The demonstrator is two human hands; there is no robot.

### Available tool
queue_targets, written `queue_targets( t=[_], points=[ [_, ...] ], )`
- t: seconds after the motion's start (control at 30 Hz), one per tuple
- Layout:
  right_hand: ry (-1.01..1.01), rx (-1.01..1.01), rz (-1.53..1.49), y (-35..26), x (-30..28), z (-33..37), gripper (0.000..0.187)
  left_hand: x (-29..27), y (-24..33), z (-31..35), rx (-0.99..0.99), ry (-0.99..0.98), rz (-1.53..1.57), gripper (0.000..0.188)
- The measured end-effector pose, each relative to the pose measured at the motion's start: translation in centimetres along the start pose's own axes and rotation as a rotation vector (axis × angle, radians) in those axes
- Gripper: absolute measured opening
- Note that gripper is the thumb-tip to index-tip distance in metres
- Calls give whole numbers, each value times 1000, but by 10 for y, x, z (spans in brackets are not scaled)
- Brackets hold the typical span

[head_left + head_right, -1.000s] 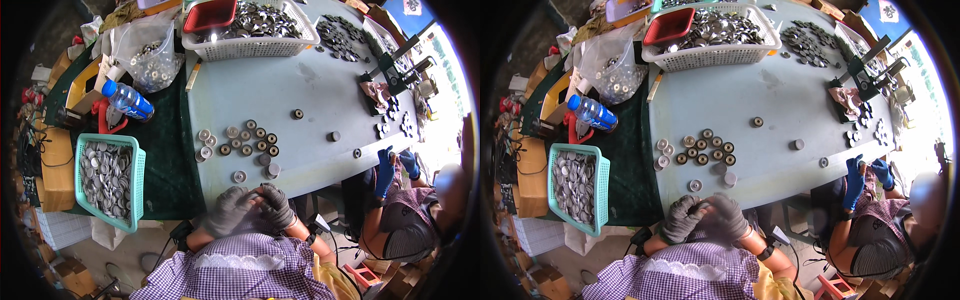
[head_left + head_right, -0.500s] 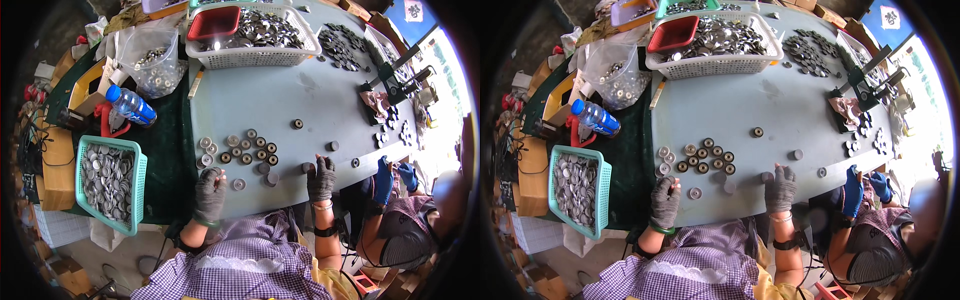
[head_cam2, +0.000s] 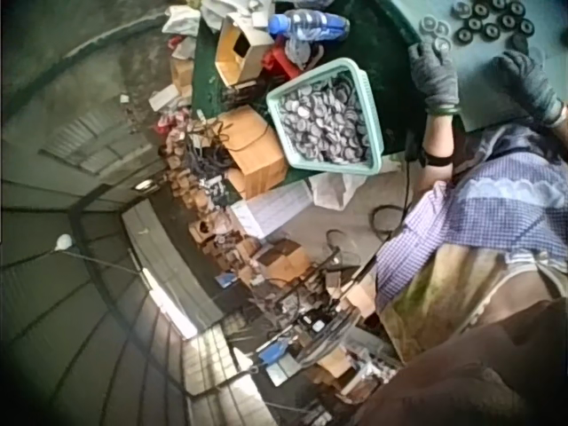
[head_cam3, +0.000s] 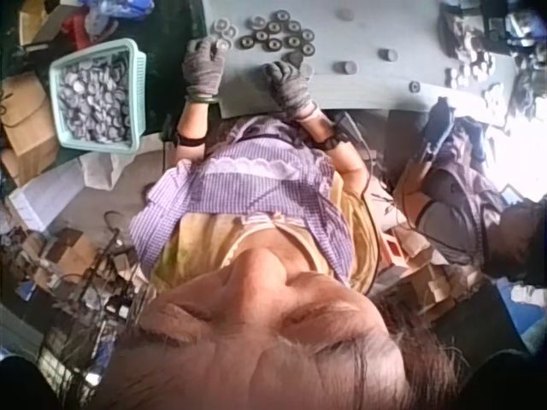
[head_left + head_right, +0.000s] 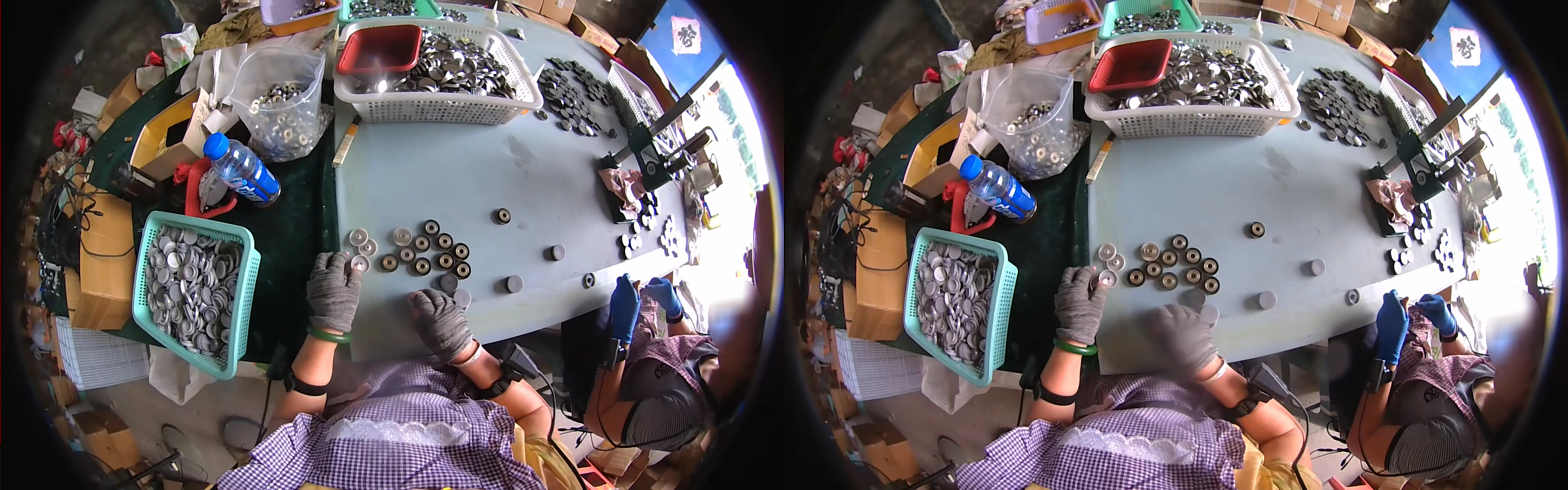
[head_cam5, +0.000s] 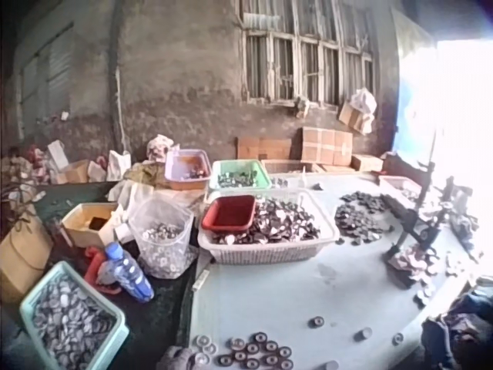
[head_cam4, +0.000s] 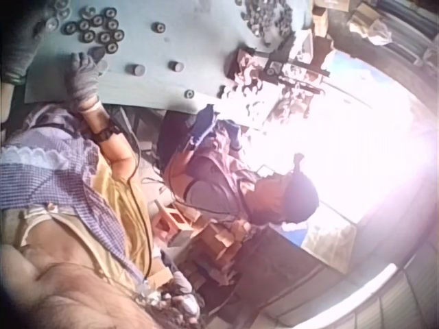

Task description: Assembling and sorting small metal bearings or spacers at a factory workbench and then fetching a kettle.

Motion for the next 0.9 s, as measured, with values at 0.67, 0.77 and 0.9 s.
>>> queue_targets(
  t=[0.67, 0.77, 0.9],
  points=[
    [41, 436, -984, 41, -20, 86, 17, 135, 104, 37, 588, -335, -74, 18],
    [147, 291, -966, 44, -30, 82, 15, 97, 104, 34, 435, -218, 291, 19],
    [91, 391, -1056, 40, -29, 74, 18, 94, 66, 70, -484, -613, 1093, 25]
  ],
)
Point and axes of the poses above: each hand's wrist, its own z-axis away from the middle knuckle, its own x-axis out of the palm, y = z × x, the point moved 8 cm from there along -z, towards the middle knuckle, and after that the axes turned 1 degree about -y, right-handed, at the moved point
